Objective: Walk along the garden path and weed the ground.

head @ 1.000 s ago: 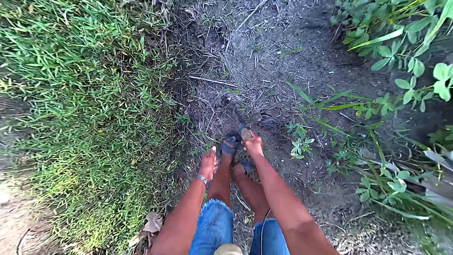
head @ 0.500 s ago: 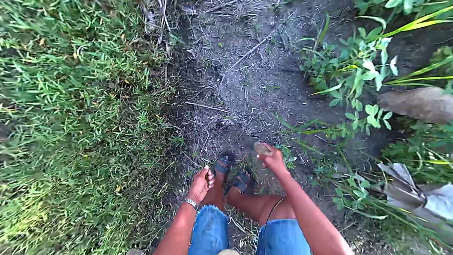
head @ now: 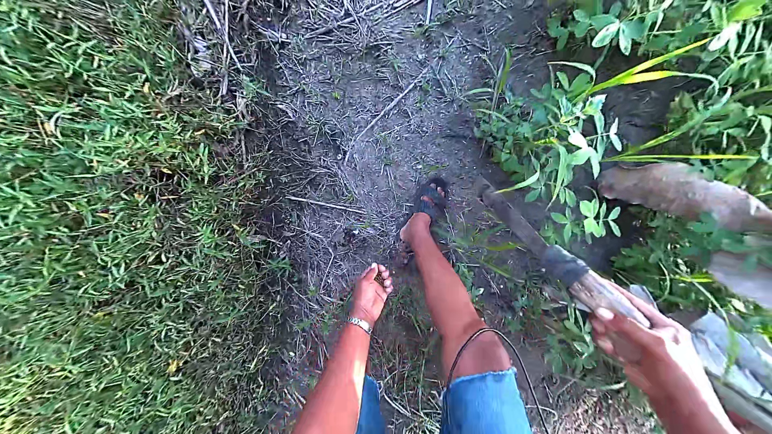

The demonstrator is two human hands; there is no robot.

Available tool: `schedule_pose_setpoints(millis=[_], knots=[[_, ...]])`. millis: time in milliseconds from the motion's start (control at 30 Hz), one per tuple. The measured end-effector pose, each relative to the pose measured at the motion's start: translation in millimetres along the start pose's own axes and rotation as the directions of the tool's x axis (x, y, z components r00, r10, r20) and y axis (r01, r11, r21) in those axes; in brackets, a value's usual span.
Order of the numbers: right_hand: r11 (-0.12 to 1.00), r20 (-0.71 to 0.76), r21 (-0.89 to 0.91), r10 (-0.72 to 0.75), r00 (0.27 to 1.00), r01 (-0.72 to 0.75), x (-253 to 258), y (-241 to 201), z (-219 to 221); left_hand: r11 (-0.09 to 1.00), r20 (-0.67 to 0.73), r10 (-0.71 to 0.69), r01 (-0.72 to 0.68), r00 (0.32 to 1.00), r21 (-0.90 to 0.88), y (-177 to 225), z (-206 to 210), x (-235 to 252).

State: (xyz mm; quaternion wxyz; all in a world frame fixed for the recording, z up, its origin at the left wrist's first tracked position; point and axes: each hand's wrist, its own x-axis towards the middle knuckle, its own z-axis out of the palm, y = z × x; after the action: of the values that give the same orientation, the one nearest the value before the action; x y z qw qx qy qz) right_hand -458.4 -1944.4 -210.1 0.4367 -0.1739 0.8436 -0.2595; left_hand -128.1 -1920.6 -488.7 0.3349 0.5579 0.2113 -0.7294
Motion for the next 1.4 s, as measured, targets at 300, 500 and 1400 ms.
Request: schedule_pose_setpoints(millis=[300, 500, 1400], knots=[[0.979, 0.139, -0.102, 0.191, 0.972, -0.177, 236.1, 19.9, 177.9, 0.957, 0.188, -0.031, -0.025, 0.982, 0.288, 41.6, 132.2, 45.6], [0.947, 0.200, -0.076, 0.320, 0.926, -0.311, 244.5, 4.8, 137.3, 0.887, 0.235, -0.125, 0.002, 0.964, 0.463, 68.6, 225.9, 25.1], [0.875, 0.427, 0.000, 0.437, 0.791, -0.483, 361.3, 62.7, 47.3, 0.398, 0.146, -0.346, 0.004, 0.927, 0.917, 138.1, 329.1, 141.4]])
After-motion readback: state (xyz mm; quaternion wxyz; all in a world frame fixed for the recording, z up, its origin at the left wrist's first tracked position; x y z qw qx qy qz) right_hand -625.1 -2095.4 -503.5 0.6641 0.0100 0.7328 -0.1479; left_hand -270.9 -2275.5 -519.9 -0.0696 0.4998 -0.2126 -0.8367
